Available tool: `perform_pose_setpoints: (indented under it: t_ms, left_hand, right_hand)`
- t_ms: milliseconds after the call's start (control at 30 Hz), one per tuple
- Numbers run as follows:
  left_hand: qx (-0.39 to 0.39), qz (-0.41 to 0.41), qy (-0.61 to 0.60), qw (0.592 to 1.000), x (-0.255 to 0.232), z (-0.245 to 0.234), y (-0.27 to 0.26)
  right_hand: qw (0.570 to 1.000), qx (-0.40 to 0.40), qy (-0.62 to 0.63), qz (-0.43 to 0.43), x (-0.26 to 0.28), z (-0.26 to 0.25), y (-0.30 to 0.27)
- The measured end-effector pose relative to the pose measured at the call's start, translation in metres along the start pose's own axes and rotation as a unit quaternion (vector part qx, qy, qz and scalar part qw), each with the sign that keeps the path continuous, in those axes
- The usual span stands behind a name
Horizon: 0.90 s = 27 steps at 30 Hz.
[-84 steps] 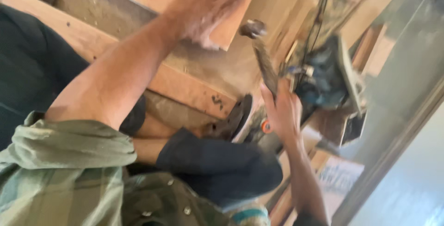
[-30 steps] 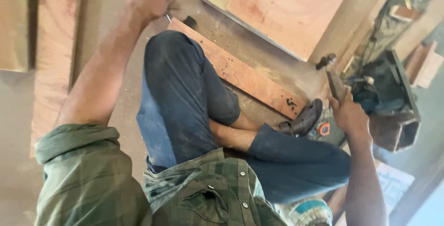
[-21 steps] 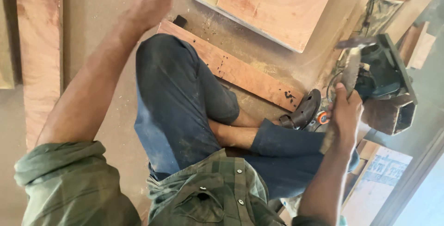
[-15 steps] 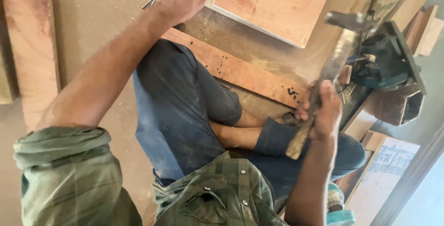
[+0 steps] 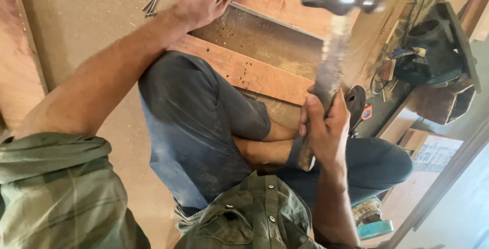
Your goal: The person hammers nails into several wood planks and assembles them by hand while sitting on the floor.
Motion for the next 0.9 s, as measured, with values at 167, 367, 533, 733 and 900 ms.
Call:
perform_pose_setpoints:
  t_ms: [167,367,533,733,900]
  left_hand:
    - [-0.026,0.055,0.072,0.996,-0.003,-0.004,-0.005]
    - [0.011,-0.004,0.118,0.993,0.007,0.003,-0.007]
    - [-0.014,0.029,0.142,0.989,-0.003,-0.002,-0.004]
    - [0.018,0.037,0.126,0.991,0.014,-0.001,-0.006]
    - [0.112,-0.219,0.272,0.930,0.052,-0.008,-0.003]
  right_hand:
    - [0.987,-0.043,-0.151,-0.033,0.007,0.011,0.004]
    - [0.942,-0.026,-0.333,-0.039,-0.011,0.038,0.049]
    - [0.938,-0.054,-0.340,-0.044,0.000,0.027,0.048]
    - [0.960,-0.115,-0.111,-0.229,0.038,-0.005,-0.015]
    - [0.956,-0.099,-0.078,-0.266,0.041,0.010,-0.015]
Point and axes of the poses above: each hand's wrist, its own y-axis towards the middle knuckle, its own z-axis out of the palm, x = y × z, the point moved 4 cm from there along y, towards the middle knuckle, and after that the axes turned 14 degrees about x, right-handed, at the moved point
